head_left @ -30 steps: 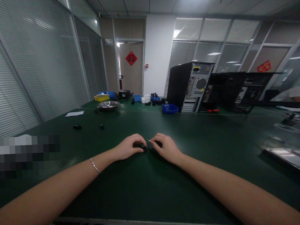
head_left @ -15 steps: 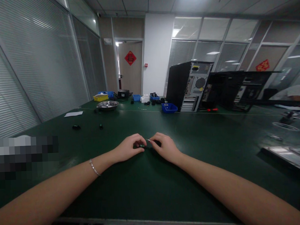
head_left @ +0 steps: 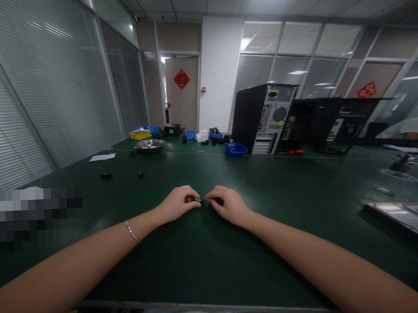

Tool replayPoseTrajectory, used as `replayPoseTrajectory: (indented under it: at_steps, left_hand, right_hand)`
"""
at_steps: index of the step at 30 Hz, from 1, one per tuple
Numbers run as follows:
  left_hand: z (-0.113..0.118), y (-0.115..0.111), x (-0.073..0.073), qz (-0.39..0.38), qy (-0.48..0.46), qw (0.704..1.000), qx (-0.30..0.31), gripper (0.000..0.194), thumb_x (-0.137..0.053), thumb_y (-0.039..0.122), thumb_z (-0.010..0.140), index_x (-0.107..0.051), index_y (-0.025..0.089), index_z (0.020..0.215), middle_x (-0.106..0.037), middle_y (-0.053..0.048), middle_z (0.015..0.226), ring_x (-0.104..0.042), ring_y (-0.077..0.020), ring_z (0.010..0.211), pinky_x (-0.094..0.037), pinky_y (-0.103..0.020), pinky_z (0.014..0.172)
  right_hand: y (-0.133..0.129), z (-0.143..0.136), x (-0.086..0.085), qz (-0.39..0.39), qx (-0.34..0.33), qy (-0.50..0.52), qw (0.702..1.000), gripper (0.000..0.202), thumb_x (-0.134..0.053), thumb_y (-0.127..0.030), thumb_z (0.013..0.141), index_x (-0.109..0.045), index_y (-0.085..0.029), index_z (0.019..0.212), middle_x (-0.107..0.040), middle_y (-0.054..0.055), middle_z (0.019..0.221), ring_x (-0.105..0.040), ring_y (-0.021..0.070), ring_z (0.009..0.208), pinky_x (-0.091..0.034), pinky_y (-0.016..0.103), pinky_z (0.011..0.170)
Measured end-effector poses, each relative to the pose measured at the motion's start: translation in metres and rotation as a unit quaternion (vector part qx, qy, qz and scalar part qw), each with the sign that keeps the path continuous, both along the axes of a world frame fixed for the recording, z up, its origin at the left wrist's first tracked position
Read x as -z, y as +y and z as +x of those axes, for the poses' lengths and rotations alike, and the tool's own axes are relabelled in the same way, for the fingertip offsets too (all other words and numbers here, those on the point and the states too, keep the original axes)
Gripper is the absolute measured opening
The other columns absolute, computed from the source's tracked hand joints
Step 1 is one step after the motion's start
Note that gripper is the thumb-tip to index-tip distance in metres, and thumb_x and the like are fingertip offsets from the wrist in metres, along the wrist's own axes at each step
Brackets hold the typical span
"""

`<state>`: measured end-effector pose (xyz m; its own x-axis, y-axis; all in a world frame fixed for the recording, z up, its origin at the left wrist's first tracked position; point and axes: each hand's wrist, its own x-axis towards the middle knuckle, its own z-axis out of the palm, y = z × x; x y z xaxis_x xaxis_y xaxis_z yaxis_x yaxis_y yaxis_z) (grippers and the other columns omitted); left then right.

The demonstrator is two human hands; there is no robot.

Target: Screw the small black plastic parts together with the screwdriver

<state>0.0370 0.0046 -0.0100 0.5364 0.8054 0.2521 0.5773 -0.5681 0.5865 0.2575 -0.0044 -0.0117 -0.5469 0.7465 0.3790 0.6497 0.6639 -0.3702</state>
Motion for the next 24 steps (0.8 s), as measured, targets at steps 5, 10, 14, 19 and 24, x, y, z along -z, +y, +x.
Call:
replayPoseTrajectory:
  at_steps: [5, 10, 14, 19, 24]
  left_hand:
    - [0.0018, -0.0010, -0.0023, -0.005, 0.004, 1.000, -0.005, 0.026, -0.063, 0.037, 0.082, -0.071, 0.018, 0.096, -0.060, -0.004, 0.087, -0.055, -0.0165, 0.076, -0.043, -0.026, 0.068]
    - [0.0030, -0.0023, -0.0048, 0.001, 0.012, 1.000, 0.002, 0.024, -0.062, 0.035, 0.083, -0.072, 0.019, 0.098, -0.060, -0.004, 0.088, -0.055, -0.0166, 0.077, -0.043, -0.025, 0.069]
    - [0.0032, -0.0026, -0.0048, 0.007, 0.017, 1.000, 0.001, 0.022, -0.062, 0.033, 0.084, -0.073, 0.019, 0.098, -0.061, -0.005, 0.088, -0.054, -0.0168, 0.077, -0.042, -0.025, 0.069]
    - [0.0021, -0.0012, -0.0026, 0.011, 0.012, 1.000, 0.006, 0.021, -0.062, 0.031, 0.084, -0.073, 0.020, 0.098, -0.060, -0.004, 0.089, -0.054, -0.0167, 0.078, -0.041, -0.025, 0.070]
    - [0.0018, -0.0013, -0.0019, 0.012, 0.005, 1.000, 0.005, 0.021, -0.062, 0.032, 0.085, -0.073, 0.020, 0.098, -0.060, -0.004, 0.088, -0.055, -0.0167, 0.078, -0.041, -0.025, 0.070]
  right_hand:
    - [-0.0010, -0.0006, -0.0011, 0.001, -0.007, -0.010, 1.000, 0.021, -0.054, -0.016, 0.086, -0.069, -0.024, 0.099, -0.064, 0.004, 0.093, -0.058, 0.0181, 0.090, -0.044, 0.028, 0.077]
    - [-0.0014, -0.0003, -0.0021, 0.006, -0.004, -0.027, 1.000, 0.021, -0.054, -0.016, 0.086, -0.070, -0.024, 0.099, -0.065, 0.004, 0.093, -0.058, 0.0185, 0.090, -0.043, 0.029, 0.076]
    - [-0.0004, 0.0002, -0.0012, 0.009, 0.005, -0.032, 0.999, 0.021, -0.054, -0.017, 0.087, -0.070, -0.024, 0.098, -0.065, 0.004, 0.093, -0.058, 0.0186, 0.090, -0.043, 0.029, 0.076]
    - [-0.0002, 0.0001, -0.0011, 0.005, 0.004, -0.025, 1.000, 0.021, -0.054, -0.018, 0.087, -0.070, -0.024, 0.099, -0.064, 0.004, 0.093, -0.057, 0.0186, 0.090, -0.044, 0.029, 0.076]
    - [-0.0004, -0.0003, -0.0007, 0.006, 0.005, -0.023, 1.000, 0.020, -0.054, -0.019, 0.088, -0.071, -0.024, 0.099, -0.065, 0.004, 0.094, -0.058, 0.0187, 0.090, -0.044, 0.029, 0.077]
